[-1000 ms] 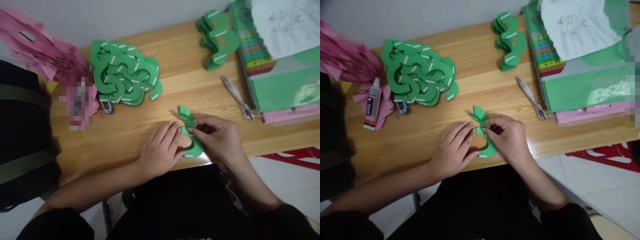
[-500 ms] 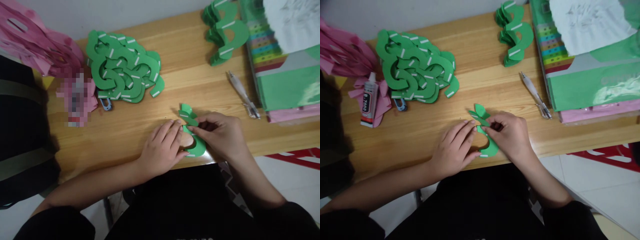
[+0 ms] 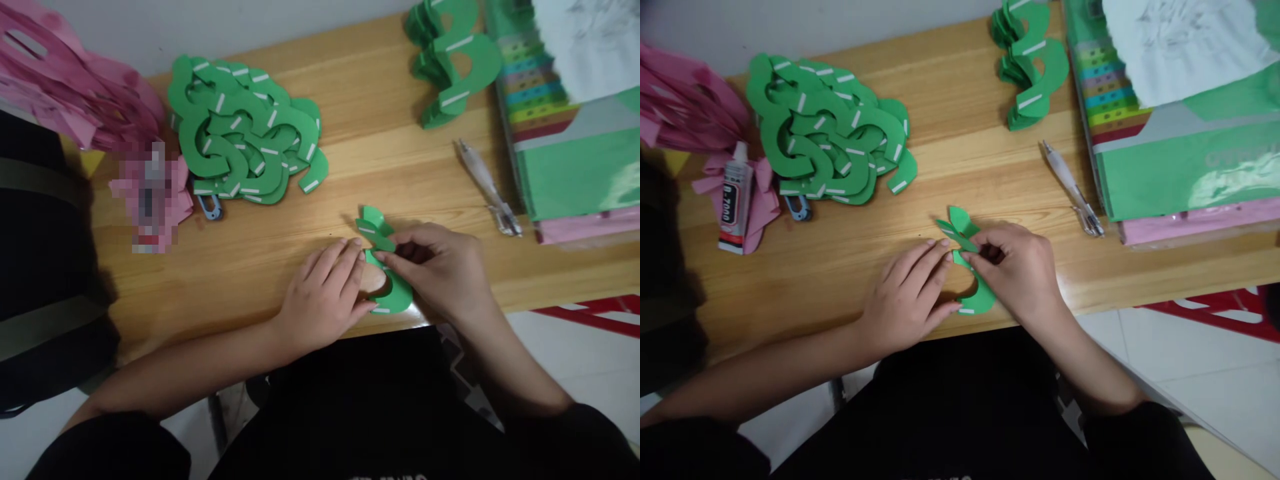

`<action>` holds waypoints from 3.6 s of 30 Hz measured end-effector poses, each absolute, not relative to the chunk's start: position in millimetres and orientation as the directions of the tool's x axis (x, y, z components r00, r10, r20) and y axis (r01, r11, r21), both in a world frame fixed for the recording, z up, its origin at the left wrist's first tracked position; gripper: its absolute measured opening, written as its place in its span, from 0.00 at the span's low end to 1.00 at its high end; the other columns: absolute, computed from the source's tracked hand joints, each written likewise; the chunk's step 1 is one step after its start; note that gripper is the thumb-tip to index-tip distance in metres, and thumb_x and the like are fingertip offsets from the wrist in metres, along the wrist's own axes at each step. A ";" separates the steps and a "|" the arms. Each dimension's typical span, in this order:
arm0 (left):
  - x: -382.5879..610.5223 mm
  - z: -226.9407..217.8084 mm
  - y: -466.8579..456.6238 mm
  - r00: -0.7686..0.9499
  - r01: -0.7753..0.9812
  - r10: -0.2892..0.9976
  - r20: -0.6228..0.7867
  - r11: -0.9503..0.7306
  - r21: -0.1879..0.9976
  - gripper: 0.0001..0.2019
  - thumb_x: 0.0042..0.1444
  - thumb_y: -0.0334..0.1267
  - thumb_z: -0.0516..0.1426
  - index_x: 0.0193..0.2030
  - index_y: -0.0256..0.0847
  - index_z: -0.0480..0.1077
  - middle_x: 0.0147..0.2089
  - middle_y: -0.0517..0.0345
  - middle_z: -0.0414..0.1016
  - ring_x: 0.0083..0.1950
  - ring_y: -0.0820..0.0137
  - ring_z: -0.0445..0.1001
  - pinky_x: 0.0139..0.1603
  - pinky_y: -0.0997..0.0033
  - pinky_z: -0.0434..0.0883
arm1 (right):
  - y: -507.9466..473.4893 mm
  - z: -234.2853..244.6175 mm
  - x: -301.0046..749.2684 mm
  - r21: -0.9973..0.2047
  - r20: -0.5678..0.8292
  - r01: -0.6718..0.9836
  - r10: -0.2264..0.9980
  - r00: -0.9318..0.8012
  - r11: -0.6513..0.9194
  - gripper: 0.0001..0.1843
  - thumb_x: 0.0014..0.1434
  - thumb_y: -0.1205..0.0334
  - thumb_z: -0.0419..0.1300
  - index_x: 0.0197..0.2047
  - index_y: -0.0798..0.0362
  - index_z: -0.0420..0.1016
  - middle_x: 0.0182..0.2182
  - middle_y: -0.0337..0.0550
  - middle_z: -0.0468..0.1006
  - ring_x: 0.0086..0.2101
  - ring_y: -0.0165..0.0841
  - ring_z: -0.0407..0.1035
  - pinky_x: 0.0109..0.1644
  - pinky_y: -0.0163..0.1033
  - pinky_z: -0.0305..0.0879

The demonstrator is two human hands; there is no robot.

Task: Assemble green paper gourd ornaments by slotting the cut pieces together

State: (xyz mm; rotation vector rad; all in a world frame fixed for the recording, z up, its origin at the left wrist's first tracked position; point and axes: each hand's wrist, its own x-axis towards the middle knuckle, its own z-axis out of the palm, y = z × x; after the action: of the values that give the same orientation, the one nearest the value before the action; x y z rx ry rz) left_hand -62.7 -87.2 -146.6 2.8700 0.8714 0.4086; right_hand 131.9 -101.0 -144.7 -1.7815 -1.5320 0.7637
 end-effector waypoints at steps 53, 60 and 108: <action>-55.5 -144.6 -80.9 0.885 0.437 0.456 0.096 -0.884 0.168 0.30 0.64 0.48 0.47 0.67 0.30 0.56 0.73 0.47 0.52 0.74 0.62 0.46 0.72 0.57 0.45 | -144.0 -153.0 140.9 -0.225 0.385 0.892 0.877 -0.288 0.392 0.15 0.60 0.68 0.60 0.51 0.62 0.75 0.47 0.58 0.80 0.48 0.44 0.74 0.47 0.49 0.73; -51.5 -142.2 -60.3 0.927 0.366 0.376 -0.004 -0.900 0.238 0.36 0.62 0.53 0.47 0.68 0.27 0.53 0.73 0.43 0.50 0.74 0.60 0.45 0.73 0.57 0.39 | -143.2 -153.1 142.4 -0.237 0.386 0.889 0.878 -0.283 0.391 0.16 0.61 0.67 0.59 0.53 0.57 0.75 0.48 0.54 0.80 0.48 0.43 0.75 0.46 0.47 0.73; -38.3 -151.5 40.0 0.882 0.265 0.456 0.117 -0.686 0.677 0.06 0.55 0.40 0.64 0.34 0.40 0.78 0.34 0.59 0.76 0.35 0.73 0.73 0.35 0.75 0.66 | -86.7 -149.2 129.5 -0.501 0.277 0.855 0.961 0.011 0.135 0.07 0.61 0.64 0.59 0.43 0.52 0.77 0.33 0.45 0.74 0.33 0.36 0.70 0.37 0.42 0.69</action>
State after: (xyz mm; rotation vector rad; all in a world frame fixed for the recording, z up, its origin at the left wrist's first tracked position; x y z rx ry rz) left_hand -38.3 40.0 -151.5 2.3591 0.5165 0.3631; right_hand 129.5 -86.7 -149.2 -1.7409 -1.8644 0.2481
